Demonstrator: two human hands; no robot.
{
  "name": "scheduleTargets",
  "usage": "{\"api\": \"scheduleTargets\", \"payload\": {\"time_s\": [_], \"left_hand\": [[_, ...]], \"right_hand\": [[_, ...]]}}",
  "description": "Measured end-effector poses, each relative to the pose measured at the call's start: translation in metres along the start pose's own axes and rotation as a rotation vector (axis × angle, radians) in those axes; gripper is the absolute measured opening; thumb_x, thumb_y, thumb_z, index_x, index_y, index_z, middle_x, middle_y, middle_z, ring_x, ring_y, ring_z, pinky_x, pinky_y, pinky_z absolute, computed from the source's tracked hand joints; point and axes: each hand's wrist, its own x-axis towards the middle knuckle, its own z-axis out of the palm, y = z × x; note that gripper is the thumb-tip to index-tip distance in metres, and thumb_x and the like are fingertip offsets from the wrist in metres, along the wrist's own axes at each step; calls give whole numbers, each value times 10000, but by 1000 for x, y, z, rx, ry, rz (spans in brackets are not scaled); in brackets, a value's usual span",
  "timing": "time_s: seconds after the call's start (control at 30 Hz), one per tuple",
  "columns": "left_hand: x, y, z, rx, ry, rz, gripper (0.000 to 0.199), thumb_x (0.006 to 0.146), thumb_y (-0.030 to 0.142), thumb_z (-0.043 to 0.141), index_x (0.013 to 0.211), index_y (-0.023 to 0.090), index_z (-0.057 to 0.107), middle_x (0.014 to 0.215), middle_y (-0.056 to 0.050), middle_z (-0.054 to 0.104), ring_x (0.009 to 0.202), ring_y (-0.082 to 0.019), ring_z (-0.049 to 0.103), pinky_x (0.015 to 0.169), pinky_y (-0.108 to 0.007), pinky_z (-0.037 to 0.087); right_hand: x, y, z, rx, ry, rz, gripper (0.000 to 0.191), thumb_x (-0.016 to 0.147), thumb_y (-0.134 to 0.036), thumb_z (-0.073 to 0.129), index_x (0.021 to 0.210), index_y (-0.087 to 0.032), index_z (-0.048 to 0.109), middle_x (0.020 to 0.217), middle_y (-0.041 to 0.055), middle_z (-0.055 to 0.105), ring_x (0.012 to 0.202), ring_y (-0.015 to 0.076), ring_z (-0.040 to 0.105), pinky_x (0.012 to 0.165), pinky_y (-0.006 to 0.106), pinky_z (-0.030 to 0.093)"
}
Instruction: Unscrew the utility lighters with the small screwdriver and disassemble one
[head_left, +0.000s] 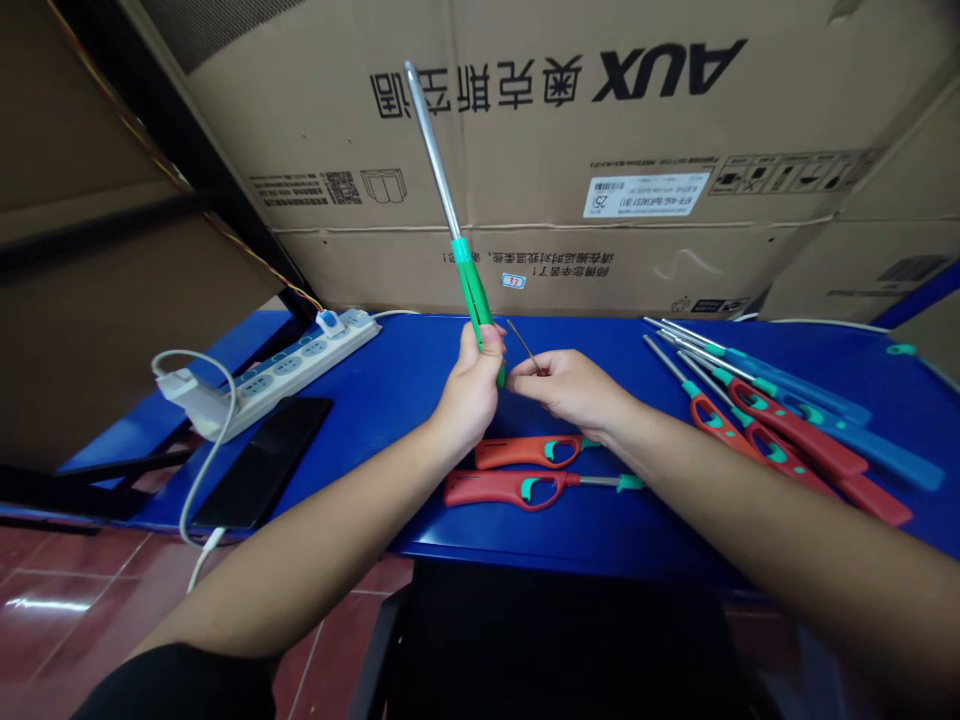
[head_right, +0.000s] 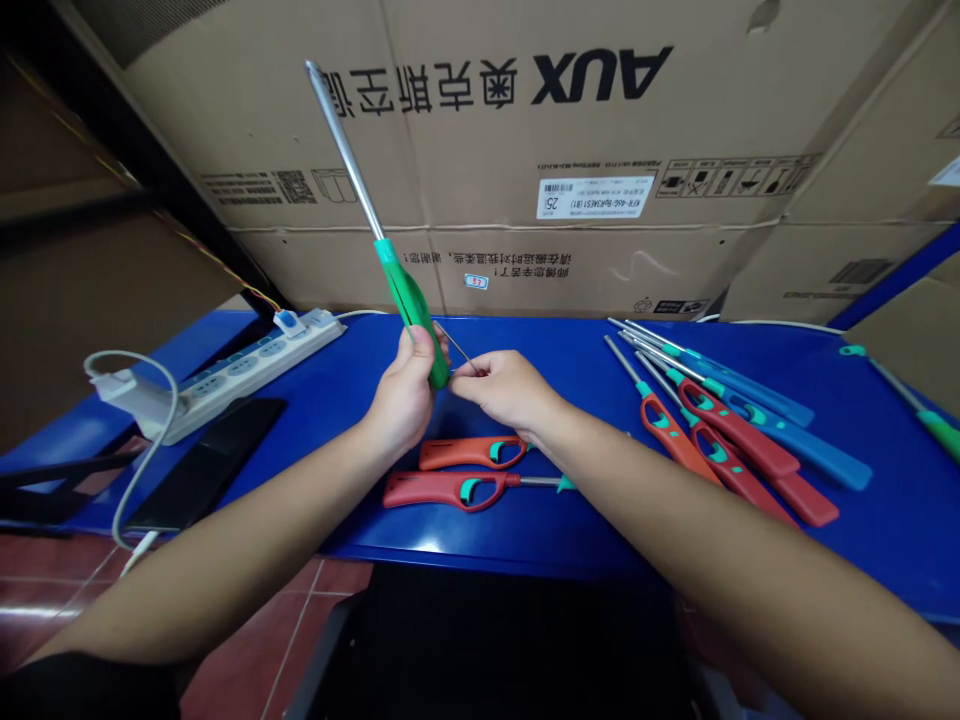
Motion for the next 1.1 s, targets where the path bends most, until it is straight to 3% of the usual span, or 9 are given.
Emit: {"api": "scheduleTargets", "payload": {"time_s": [0.13, 0.6, 0.8, 0.93, 1.1], "left_hand": [[1, -2, -2, 85, -68, 136, 461, 866, 696, 510, 951, 250, 589, 883, -2, 522, 802, -137, 481, 708, -218, 395], [0, -5, -4, 158, -95, 145, 456, 886, 691, 482, 949, 245, 558, 831, 14, 473, 722, -131, 420, 659, -214, 355], [-2, -7, -1, 68, -60, 150, 429, 878, 668, 531, 928, 245, 581, 844, 16, 497, 747, -123, 454, 696, -208, 387], [-3, -4, 3, -38, -44, 97, 385, 905, 613, 548, 911, 229, 585, 811, 18, 496, 733, -110, 475, 690, -203, 406], [-3, 8, 10, -218, 22, -58, 365, 920, 552, 575, 845, 195, 586, 726, 25, 504, 625, -88, 483, 596, -197, 413]], "right_hand": [[3, 3, 1, 23, 5, 25, 172, 613, -289, 678, 746, -181, 669, 497, -94, 438, 469, 70, 299, 504, 256, 251], [3, 1, -1, 39, 23, 30, 215, 620, -311, 658, 792, -181, 656, 478, -107, 385, 463, 72, 297, 507, 260, 256], [4, 2, 0, 4, 16, -8, 168, 631, -306, 643, 741, -180, 635, 515, -87, 428, 485, 75, 335, 513, 254, 272], [5, 5, 3, -34, 17, -89, 121, 639, -287, 620, 683, -174, 622, 580, -55, 511, 545, 84, 396, 552, 253, 308], [4, 7, 3, -133, 13, -226, 95, 648, -258, 607, 669, -174, 645, 558, -59, 498, 542, 87, 383, 555, 257, 295]]}}
